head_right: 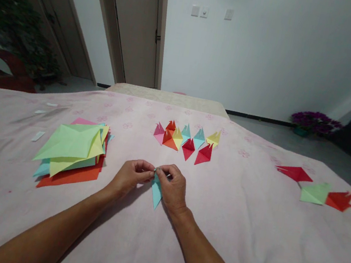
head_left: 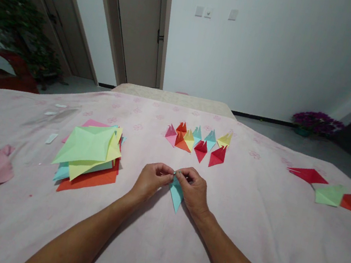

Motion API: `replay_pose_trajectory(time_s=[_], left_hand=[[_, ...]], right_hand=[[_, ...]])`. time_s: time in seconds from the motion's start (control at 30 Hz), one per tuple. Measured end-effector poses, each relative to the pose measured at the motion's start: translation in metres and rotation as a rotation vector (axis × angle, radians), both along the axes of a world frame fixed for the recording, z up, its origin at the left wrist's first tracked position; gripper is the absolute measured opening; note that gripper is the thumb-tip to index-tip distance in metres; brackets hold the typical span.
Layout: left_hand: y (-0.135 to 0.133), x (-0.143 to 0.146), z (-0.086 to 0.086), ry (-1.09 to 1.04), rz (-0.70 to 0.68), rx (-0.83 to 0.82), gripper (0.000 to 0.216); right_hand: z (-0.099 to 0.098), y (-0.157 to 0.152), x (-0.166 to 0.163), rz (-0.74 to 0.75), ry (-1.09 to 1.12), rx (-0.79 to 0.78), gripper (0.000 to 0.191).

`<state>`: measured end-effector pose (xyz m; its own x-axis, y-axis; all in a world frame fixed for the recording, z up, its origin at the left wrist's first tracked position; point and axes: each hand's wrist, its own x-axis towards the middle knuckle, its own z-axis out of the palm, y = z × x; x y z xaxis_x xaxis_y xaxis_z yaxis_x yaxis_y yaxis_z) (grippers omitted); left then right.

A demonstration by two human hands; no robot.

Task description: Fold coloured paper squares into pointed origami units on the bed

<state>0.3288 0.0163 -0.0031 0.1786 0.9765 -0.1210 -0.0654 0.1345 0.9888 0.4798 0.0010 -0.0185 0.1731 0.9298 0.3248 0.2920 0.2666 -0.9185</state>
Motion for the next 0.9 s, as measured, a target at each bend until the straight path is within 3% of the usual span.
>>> replay_pose_trajectory(time_s=[0.13, 0.3, 0.9], left_hand=[[-0.0026, 0.0016, -0.0071, 0.100, 0.039, 0.182, 0.017], [-0.0049, 0.0011, -0.0085, 0.188, 0.064, 0.296, 0.020], [-0.0083, 0.0046, -0.0091, 0.308, 0.090, 0.409, 0.016]], right_hand=[[-0.0012, 0.0001, -0.0007, -0.003, 0.053, -0.034, 0.016], [-0.0022, -0.0003, -0.0005, 0.003, 0.044, -0.041, 0.018], [-0.0015, 0.0019, 0.0000, 0.020, -0.155, 0.036, 0.011]])
